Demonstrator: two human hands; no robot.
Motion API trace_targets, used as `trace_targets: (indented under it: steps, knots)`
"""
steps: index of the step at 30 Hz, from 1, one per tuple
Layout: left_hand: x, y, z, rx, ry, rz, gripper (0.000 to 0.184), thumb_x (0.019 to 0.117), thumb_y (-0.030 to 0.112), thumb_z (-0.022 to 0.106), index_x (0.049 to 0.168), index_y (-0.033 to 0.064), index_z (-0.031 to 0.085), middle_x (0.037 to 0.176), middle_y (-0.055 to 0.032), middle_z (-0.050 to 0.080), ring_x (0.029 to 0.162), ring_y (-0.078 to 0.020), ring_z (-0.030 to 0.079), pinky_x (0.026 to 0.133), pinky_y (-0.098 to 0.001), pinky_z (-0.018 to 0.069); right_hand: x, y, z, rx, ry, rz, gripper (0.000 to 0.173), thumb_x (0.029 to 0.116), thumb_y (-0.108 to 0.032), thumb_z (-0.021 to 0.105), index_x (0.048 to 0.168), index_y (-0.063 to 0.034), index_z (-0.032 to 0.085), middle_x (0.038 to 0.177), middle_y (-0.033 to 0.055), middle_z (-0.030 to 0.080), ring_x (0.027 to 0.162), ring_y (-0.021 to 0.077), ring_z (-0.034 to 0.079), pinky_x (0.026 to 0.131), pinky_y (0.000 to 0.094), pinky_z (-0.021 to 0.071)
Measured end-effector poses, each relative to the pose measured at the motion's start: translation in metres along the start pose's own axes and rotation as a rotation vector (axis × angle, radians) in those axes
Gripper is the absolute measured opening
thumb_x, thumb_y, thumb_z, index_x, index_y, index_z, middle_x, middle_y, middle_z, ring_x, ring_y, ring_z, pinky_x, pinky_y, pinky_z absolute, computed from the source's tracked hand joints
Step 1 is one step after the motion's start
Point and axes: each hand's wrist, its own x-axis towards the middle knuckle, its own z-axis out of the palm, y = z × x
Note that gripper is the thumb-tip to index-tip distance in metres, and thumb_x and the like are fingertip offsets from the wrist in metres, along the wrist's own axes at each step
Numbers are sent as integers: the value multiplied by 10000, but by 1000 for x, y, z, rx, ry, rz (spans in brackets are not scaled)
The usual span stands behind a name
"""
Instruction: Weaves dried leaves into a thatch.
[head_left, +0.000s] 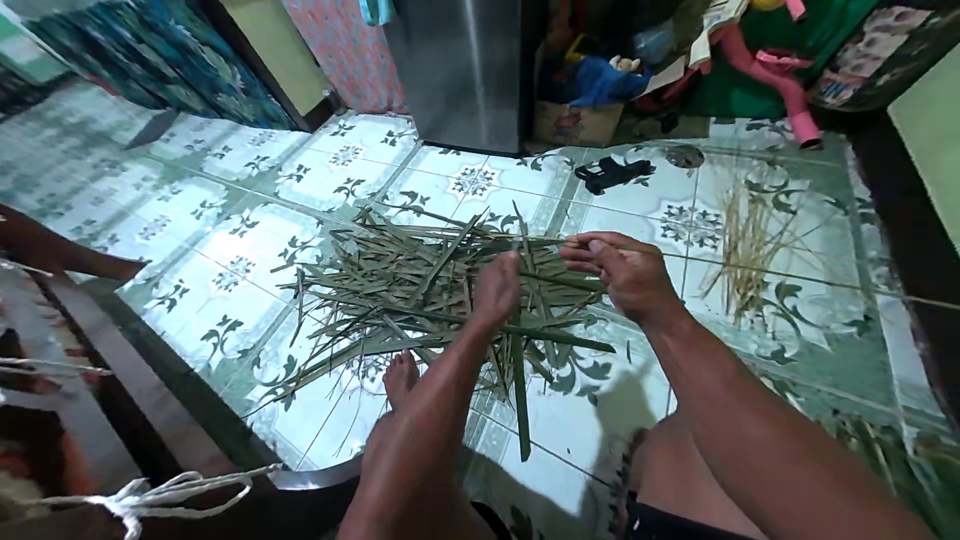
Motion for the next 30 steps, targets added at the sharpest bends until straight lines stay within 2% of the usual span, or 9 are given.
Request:
trace_targets:
  steps: [3, 5, 7, 12, 15, 17, 18, 21, 30]
  knots:
    - [-7, 11, 5, 47, -47, 110, 487, 1121, 329, 306, 1297, 14, 633, 1001, -174, 684, 882, -261, 658, 820, -469, 545, 0, -1, -1, 38, -14, -13, 306, 1071, -101, 411, 1194, 19, 664, 1151, 114, 732, 991, 221, 743, 910, 386, 625]
    - [5, -12, -14, -2, 2, -45, 523, 1121, 371, 301, 1331, 10, 616, 1147, -221, 674, 1013, -313, 657, 898, -514, 530, 1, -2, -8, 35, -20, -27, 316, 1067, -108, 406, 1203, 17, 662, 1157, 113, 734, 996, 227, 744, 914, 394, 624]
    - [15, -27, -23, -34, 72, -143, 532, 1114, 416, 325, 1280, 19, 638, 1055, -194, 660, 891, -285, 628, 801, -486, 524, 2, -3, -11, 2, -39, -13, 309, 1073, -113, 416, 1198, 17, 667, 1145, 110, 736, 990, 219, 743, 913, 390, 623]
    - [-16, 17, -2, 110, 3, 117, 477, 1116, 333, 313, 1251, 14, 640, 946, -158, 670, 842, -261, 646, 796, -473, 543, -2, -2, 0, 13, -35, -35, 305, 1072, -105, 420, 1178, 12, 680, 1115, 110, 745, 969, 220, 748, 898, 396, 630]
    - [0, -22, -28, 2, 93, -149, 538, 1124, 374, 288, 1315, -23, 598, 1152, -259, 652, 1011, -352, 649, 897, -544, 523, 0, -5, -14, 11, 4, -122, 311, 1063, -108, 408, 1190, 10, 666, 1122, 100, 744, 969, 224, 746, 906, 417, 626]
    - [11, -42, -47, -89, 234, -313, 547, 1121, 398, 306, 1268, -31, 612, 1055, -222, 644, 891, -310, 626, 799, -510, 524, 3, -10, -25, -48, 44, -141, 300, 1068, -115, 411, 1175, 4, 665, 1100, 81, 753, 943, 199, 752, 884, 389, 633]
    - [11, -42, -48, -111, 273, -315, 534, 1121, 411, 301, 1241, 2, 623, 873, -127, 577, 695, -218, 534, 632, -410, 476, 4, -10, -27, -89, 46, -128, 303, 1068, -115, 405, 1169, 6, 663, 1088, 77, 754, 932, 189, 754, 876, 378, 636]
    - [-1, -20, -37, -229, 154, -136, 465, 1118, 383, 332, 1266, 41, 610, 695, -15, 485, 533, -113, 439, 510, -297, 429, 1, -5, -19, -145, 5, -55, 294, 1075, -119, 420, 1174, 10, 665, 1084, 86, 747, 925, 179, 750, 876, 373, 636]
    - [-22, 13, -4, -309, -182, 72, 389, 1111, 311, 389, 1243, 59, 655, 723, 19, 535, 529, -56, 436, 491, -224, 401, -1, -3, 1, 7, -27, -27, 279, 1071, -88, 439, 1181, 12, 675, 1113, 111, 746, 941, 213, 754, 877, 383, 636]
